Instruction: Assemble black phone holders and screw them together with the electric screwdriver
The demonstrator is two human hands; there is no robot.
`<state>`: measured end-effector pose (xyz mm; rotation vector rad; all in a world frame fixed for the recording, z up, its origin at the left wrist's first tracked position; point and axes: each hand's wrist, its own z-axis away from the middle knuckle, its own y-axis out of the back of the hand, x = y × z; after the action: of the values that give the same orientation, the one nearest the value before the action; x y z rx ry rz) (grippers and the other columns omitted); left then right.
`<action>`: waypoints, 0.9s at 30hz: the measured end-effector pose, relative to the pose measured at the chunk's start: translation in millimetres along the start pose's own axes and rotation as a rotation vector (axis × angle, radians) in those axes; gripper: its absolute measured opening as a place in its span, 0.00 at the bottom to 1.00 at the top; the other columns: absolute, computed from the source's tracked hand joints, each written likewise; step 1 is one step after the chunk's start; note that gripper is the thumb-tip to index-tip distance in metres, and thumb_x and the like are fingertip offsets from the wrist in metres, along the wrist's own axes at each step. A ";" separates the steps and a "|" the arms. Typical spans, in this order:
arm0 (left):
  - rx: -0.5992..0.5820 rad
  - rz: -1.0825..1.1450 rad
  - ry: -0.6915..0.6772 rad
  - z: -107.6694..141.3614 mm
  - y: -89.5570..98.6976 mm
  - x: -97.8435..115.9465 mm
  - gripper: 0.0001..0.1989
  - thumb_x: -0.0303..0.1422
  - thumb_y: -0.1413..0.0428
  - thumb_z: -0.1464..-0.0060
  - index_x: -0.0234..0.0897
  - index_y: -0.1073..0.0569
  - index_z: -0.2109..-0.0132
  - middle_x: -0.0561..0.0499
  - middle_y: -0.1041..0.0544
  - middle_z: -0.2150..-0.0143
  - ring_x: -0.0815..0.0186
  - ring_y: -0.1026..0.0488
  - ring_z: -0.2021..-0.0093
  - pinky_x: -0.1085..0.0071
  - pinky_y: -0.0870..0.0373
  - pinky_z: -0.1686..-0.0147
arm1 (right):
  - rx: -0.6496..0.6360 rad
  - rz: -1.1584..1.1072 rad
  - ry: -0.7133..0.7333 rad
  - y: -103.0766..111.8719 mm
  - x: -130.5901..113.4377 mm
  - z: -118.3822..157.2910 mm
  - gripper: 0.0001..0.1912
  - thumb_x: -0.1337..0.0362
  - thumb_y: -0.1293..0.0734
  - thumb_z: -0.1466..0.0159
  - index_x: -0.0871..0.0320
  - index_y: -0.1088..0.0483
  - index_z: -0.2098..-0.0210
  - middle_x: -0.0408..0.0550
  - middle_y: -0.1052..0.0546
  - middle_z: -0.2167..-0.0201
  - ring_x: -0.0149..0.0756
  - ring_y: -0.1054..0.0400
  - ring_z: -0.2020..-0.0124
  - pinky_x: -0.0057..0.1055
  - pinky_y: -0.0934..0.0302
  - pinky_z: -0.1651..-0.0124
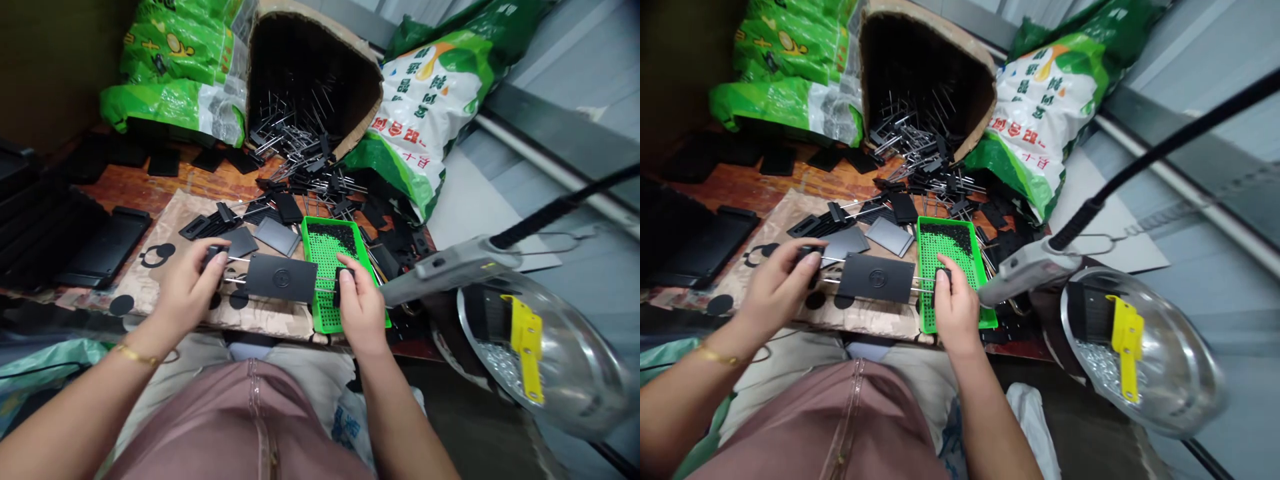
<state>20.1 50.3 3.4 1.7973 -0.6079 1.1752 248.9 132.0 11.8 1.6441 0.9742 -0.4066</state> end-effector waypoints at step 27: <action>-0.208 0.070 0.092 6.9 8.3 8.4 0.19 0.40 0.49 0.42 0.42 0.31 0.46 0.51 0.25 0.65 0.63 0.29 0.64 0.71 0.36 0.62 | -0.062 0.009 0.006 -20.5 1.0 3.7 0.23 0.56 0.45 0.34 0.57 0.33 0.45 0.55 0.26 0.48 0.43 0.30 0.50 0.41 0.35 0.53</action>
<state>20.6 40.8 13.1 1.5492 -0.7165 1.1885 234.6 129.6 -3.1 1.5939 0.9745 -0.3615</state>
